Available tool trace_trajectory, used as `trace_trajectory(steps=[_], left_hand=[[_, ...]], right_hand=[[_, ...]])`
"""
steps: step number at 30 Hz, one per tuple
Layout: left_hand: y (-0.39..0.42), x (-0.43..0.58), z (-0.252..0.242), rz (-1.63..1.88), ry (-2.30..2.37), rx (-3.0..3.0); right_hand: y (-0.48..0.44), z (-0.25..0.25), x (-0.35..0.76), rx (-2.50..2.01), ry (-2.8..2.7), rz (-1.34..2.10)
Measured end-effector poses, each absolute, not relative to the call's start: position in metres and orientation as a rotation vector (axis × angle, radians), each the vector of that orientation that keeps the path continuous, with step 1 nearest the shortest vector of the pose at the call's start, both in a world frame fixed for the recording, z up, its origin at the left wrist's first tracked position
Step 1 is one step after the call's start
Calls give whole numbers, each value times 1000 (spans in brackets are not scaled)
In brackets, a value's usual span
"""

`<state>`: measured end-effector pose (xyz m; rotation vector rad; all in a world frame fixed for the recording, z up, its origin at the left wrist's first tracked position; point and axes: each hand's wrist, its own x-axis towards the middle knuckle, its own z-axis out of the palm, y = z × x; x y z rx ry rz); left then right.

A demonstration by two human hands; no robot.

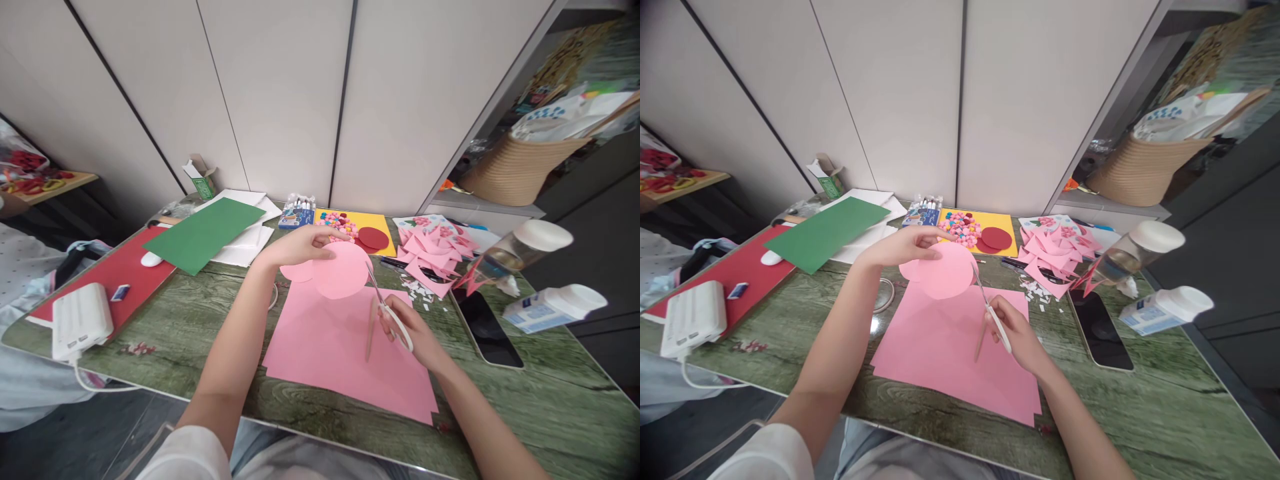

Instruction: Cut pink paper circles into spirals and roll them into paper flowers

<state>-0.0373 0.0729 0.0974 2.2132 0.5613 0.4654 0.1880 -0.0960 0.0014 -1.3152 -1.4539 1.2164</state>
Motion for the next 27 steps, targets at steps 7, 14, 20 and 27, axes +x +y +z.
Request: trace_trajectory(steps=[7, 14, 20, 27], left_hand=[[75, -37, 95, 468, 552, 2189], [70, -36, 98, 381, 534, 2173], [71, -36, 96, 400, 554, 2174], [72, -36, 94, 449, 541, 2165]], right_hand=[[-97, 6, 187, -1314, -1464, 1222], [-98, 7, 187, -1287, -1469, 1228], [-97, 4, 187, -1297, -1474, 1229], [-96, 6, 186, -1300, -1469, 1224]])
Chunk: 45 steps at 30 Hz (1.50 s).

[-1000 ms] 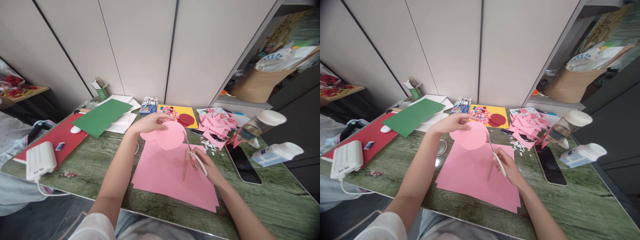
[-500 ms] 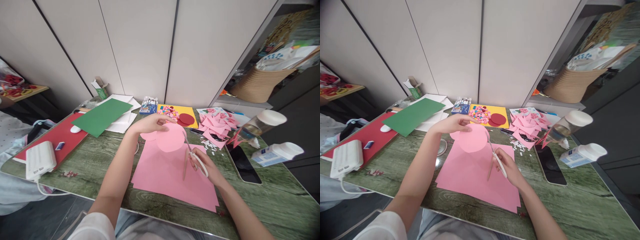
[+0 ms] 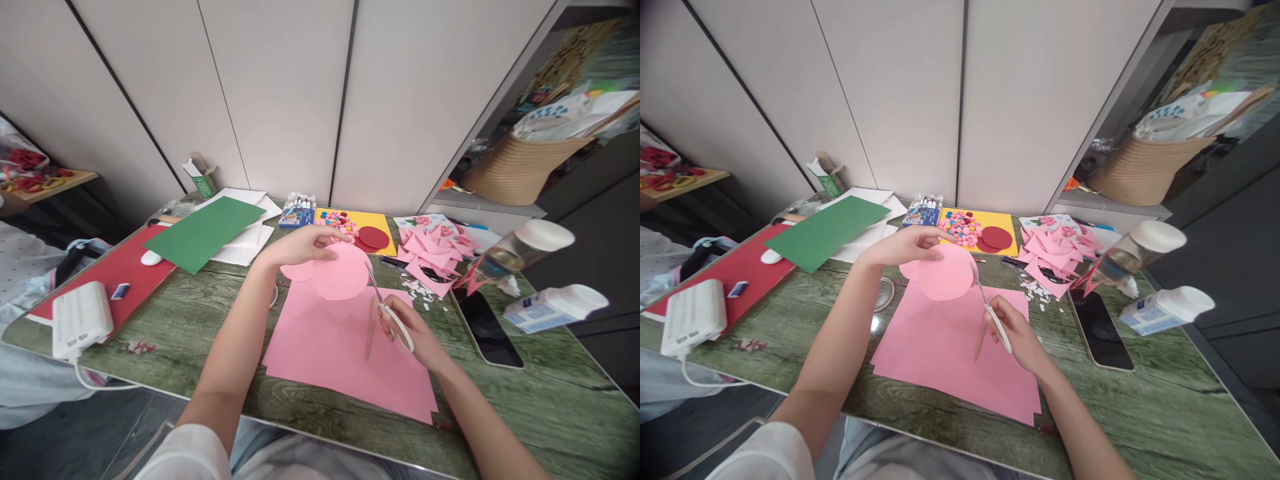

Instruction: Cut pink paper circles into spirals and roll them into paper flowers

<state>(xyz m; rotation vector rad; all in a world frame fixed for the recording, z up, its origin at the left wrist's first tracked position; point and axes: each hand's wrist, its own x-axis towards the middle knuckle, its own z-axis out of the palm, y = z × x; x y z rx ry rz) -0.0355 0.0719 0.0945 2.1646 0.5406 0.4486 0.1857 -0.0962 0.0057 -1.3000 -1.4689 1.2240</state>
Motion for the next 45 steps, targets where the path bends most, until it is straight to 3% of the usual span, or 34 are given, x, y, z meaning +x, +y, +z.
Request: trace_trajectory(steps=[45], left_hand=[[69, -36, 98, 403, 537, 2187]], right_hand=[[-98, 7, 188, -1332, -1425, 1178]])
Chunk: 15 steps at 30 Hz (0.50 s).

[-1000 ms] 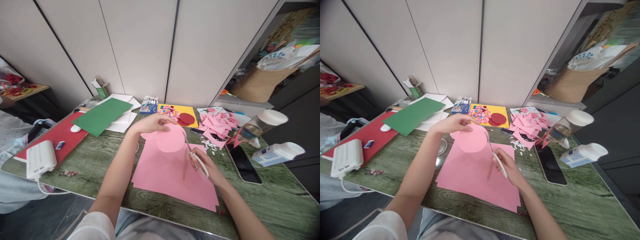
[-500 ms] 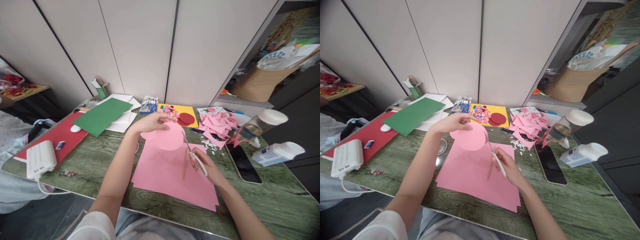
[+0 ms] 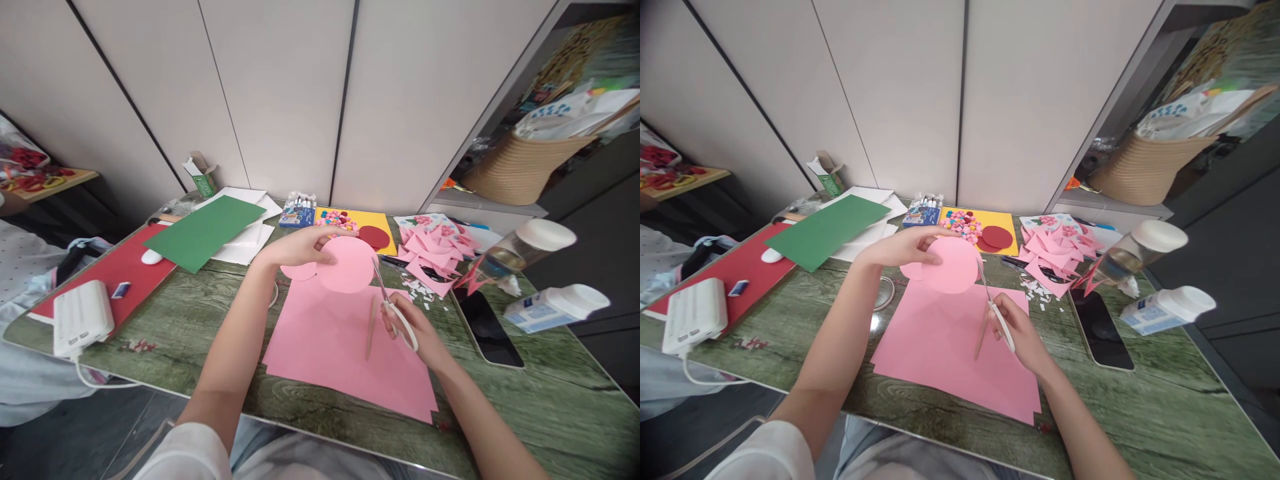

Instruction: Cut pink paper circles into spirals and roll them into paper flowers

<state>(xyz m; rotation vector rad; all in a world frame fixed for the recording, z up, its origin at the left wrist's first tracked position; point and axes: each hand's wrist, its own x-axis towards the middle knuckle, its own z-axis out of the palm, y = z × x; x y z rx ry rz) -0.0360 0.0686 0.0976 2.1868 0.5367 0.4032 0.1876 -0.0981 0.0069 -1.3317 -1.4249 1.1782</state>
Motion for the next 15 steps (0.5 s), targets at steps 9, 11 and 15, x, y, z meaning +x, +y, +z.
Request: trace_trajectory(steps=[9, 11, 15], left_hand=[[70, -36, 98, 346, 546, 2257], [69, -36, 99, 356, 547, 2253], [68, -38, 101, 365, 558, 2227]], right_hand=[[-98, 7, 186, -1326, -1440, 1197], [-98, 6, 187, -1337, -1454, 1186], [-97, 4, 188, -1348, -1464, 1173]])
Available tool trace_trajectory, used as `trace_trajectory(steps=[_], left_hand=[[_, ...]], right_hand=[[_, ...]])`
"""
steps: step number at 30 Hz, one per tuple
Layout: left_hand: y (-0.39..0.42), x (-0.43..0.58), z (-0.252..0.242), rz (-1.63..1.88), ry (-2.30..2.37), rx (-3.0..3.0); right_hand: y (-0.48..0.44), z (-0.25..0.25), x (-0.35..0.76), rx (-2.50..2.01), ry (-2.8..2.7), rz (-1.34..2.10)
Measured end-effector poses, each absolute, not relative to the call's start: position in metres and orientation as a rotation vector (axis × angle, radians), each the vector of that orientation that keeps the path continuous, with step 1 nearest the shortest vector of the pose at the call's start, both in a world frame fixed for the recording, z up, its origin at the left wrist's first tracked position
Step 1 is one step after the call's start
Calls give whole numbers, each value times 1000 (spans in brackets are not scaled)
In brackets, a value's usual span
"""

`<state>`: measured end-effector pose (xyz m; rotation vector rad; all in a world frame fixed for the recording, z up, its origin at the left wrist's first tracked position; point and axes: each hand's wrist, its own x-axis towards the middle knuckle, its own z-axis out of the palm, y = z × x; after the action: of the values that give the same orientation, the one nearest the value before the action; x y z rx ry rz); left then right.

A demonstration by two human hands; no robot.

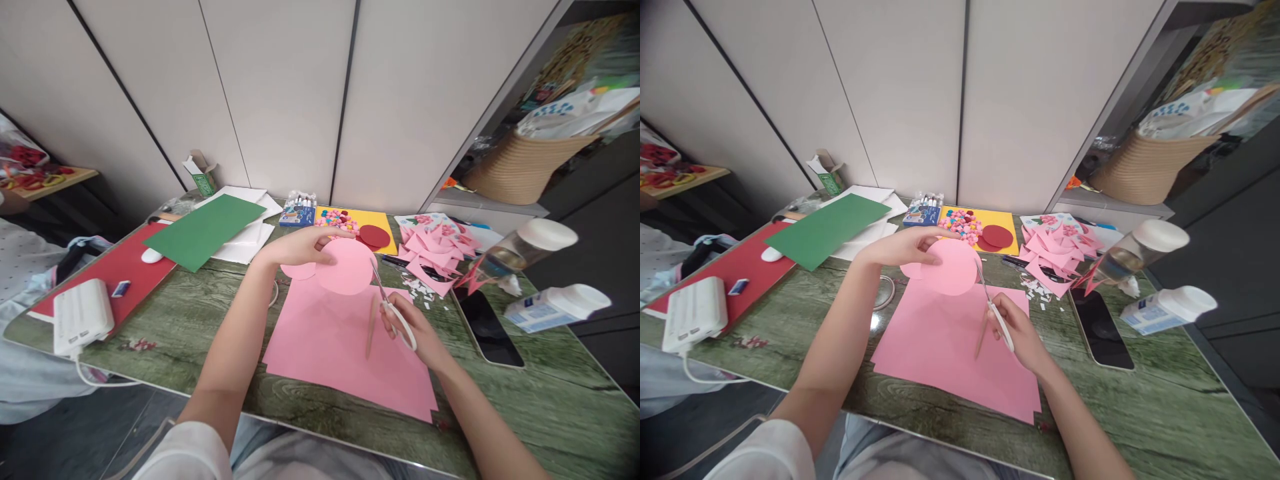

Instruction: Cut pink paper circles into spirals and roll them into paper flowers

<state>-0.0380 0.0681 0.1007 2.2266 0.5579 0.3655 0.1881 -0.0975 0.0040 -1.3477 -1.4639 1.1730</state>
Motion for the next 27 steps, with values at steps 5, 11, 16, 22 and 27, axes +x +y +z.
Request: trace_trajectory(steps=[5, 11, 16, 22, 27], left_hand=[[70, -39, 100, 403, 547, 2203], [72, -40, 99, 427, 512, 2200], [70, -40, 101, 400, 512, 2193], [69, -36, 98, 369, 515, 2217], [69, -36, 98, 374, 513, 2207]], right_hand=[[-97, 3, 188, -1350, -1466, 1167], [-96, 3, 188, -1355, -1468, 1169], [-98, 4, 188, -1317, -1466, 1198], [-98, 7, 187, -1311, -1460, 1203], [-97, 7, 188, -1316, -1463, 1201]])
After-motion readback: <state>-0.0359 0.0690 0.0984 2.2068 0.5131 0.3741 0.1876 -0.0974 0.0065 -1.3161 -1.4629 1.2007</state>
